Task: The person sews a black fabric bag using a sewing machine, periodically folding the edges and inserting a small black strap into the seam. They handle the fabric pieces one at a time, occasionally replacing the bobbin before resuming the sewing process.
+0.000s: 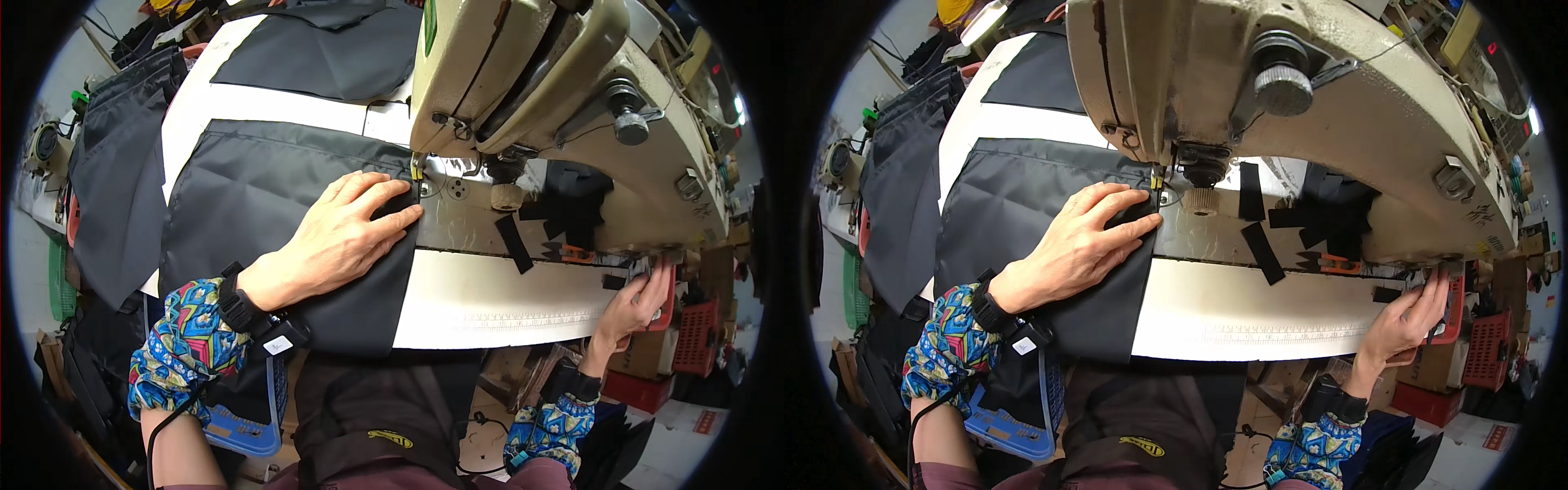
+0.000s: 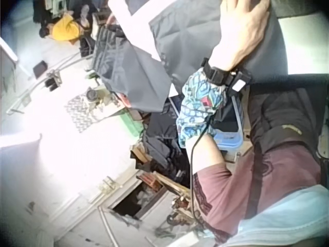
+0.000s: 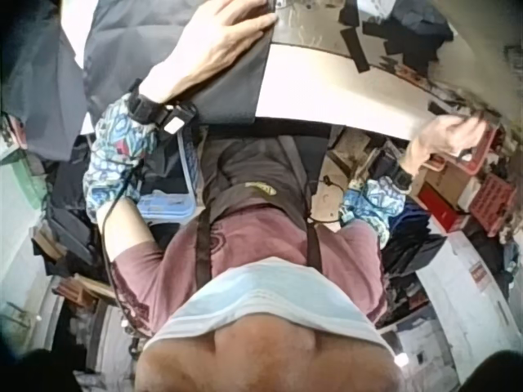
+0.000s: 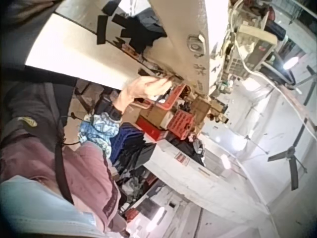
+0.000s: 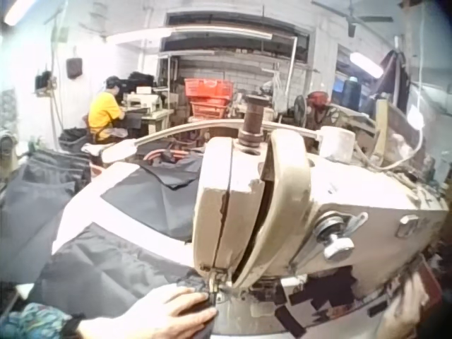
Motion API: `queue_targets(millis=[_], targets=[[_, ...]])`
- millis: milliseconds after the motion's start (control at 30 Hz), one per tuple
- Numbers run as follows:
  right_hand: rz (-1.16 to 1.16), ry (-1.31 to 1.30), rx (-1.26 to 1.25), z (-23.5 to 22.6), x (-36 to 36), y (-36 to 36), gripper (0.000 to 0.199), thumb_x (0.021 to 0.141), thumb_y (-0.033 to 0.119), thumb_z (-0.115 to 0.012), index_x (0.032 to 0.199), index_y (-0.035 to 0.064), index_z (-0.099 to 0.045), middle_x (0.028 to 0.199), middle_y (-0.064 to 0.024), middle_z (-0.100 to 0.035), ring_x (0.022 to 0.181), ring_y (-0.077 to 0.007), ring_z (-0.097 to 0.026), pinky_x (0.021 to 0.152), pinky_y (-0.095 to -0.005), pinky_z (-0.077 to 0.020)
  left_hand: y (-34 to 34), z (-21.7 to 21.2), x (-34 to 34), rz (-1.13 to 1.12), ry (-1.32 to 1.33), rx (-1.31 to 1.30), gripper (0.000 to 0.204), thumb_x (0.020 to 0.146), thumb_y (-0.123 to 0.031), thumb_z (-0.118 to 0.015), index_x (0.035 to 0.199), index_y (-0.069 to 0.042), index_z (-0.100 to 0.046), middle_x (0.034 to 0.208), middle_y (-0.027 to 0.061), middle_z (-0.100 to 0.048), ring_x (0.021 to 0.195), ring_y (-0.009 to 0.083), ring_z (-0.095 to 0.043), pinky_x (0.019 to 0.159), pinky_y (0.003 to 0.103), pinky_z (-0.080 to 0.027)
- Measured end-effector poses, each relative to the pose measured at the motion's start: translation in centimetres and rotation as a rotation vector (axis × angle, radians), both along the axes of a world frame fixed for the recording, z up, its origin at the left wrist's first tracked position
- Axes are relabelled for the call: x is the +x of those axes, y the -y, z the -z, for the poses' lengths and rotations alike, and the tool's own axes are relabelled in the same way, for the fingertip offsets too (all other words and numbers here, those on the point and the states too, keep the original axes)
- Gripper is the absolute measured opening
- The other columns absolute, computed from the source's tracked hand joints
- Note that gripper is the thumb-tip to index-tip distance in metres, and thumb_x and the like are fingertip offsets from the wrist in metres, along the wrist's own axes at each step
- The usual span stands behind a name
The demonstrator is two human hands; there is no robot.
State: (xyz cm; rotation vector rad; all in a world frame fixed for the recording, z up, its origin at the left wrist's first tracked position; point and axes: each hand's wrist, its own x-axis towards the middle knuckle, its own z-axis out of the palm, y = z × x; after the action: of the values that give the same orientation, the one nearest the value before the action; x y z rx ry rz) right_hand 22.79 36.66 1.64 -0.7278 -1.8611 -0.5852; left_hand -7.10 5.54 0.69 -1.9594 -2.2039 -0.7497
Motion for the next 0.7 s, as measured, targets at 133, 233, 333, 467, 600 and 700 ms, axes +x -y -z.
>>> queue_targets(millis=[133, 233, 333, 467, 600, 700], targets=[[0.05, 0.21, -0.294, 2.8, 3.2, 0.0, 0.036, 0.089, -0.01, -0.052, 0.122, -0.0062, -0.064, 0.123, -0.0192, -0.066, 0.113, -0.036, -0.062, 0.096, -0.0421, -0.0492, -0.2, -0.1, 0.1, -0.014, 0.003, 0.013, 0.039, 0.086, -0.008, -0.07, 0.125, -0.01, -0.067, 0.131, 0.014, -0.057, 0.124, 0.0341, -0.052, 0.102, 0.045, -0.045], [0.004, 0.299, -0.377, 3.1, 3.0, 0.6, 0.038, 0.087, -0.01, -0.052, 0.122, -0.0049, -0.065, 0.128, -0.0189, -0.065, 0.117, -0.0356, -0.062, 0.099, -0.0406, -0.0486, -0.1, 0.1, 0.1, 0.0, 0.002, 0.015, 0.039, 0.086, -0.008, -0.07, 0.125, -0.01, -0.067, 0.131, 0.014, -0.058, 0.123, 0.0345, -0.052, 0.103, 0.045, -0.046], [0.048, 0.187, -0.345, 1.0, 2.1, 1.8, 0.035, 0.088, -0.01, -0.051, 0.119, -0.0041, -0.067, 0.123, -0.0175, -0.068, 0.111, -0.0342, -0.065, 0.098, -0.0386, -0.0501, -0.1, 0.4, -0.1, 0.017, 0.01, 0.036, 0.038, 0.087, -0.008, -0.069, 0.126, -0.008, -0.066, 0.13, 0.0145, -0.058, 0.124, 0.0345, -0.052, 0.104, 0.045, -0.045], [-0.652, -0.036, -0.926, -1.3, 1.8, 7.5, 0.034, 0.083, -0.011, -0.052, 0.106, -0.0019, -0.074, 0.103, -0.016, -0.074, 0.091, -0.0212, -0.071, 0.081, -0.0305, -0.0561, 0.0, 0.5, -0.4, -0.014, -0.035, 0.019, 0.042, 0.09, -0.011, -0.067, 0.131, -0.006, -0.061, 0.135, 0.0161, -0.055, 0.128, 0.0357, -0.05, 0.107, 0.047, -0.043], [-1.175, 0.516, -1.438, 0.6, -3.1, 18.6, 0.021, 0.085, 0.005, -0.069, 0.104, -0.0015, -0.074, 0.099, -0.0177, -0.074, 0.089, -0.0268, -0.071, 0.083, -0.0315, -0.055, 2.2, 0.7, 2.7, -0.03, 0.011, -0.058, 0.046, 0.092, -0.016, -0.066, 0.136, -0.005, -0.057, 0.144, 0.0182, -0.05, 0.139, 0.0372, -0.043, 0.113, 0.051, -0.037], [-1.149, 0.718, -1.707, 4.7, -5.1, 22.1, 0.028, 0.09, 0.022, -0.075, 0.101, -0.0033, -0.07, 0.089, -0.0169, -0.071, 0.076, -0.0277, -0.064, 0.074, -0.0358, -0.0525, 5.5, 0.0, 7.0, -0.034, 0.082, -0.121, 0.053, 0.088, -0.02, -0.069, 0.136, -0.001, -0.056, 0.146, 0.0194, -0.05, 0.138, 0.0377, -0.045, 0.112, 0.051, -0.038]])
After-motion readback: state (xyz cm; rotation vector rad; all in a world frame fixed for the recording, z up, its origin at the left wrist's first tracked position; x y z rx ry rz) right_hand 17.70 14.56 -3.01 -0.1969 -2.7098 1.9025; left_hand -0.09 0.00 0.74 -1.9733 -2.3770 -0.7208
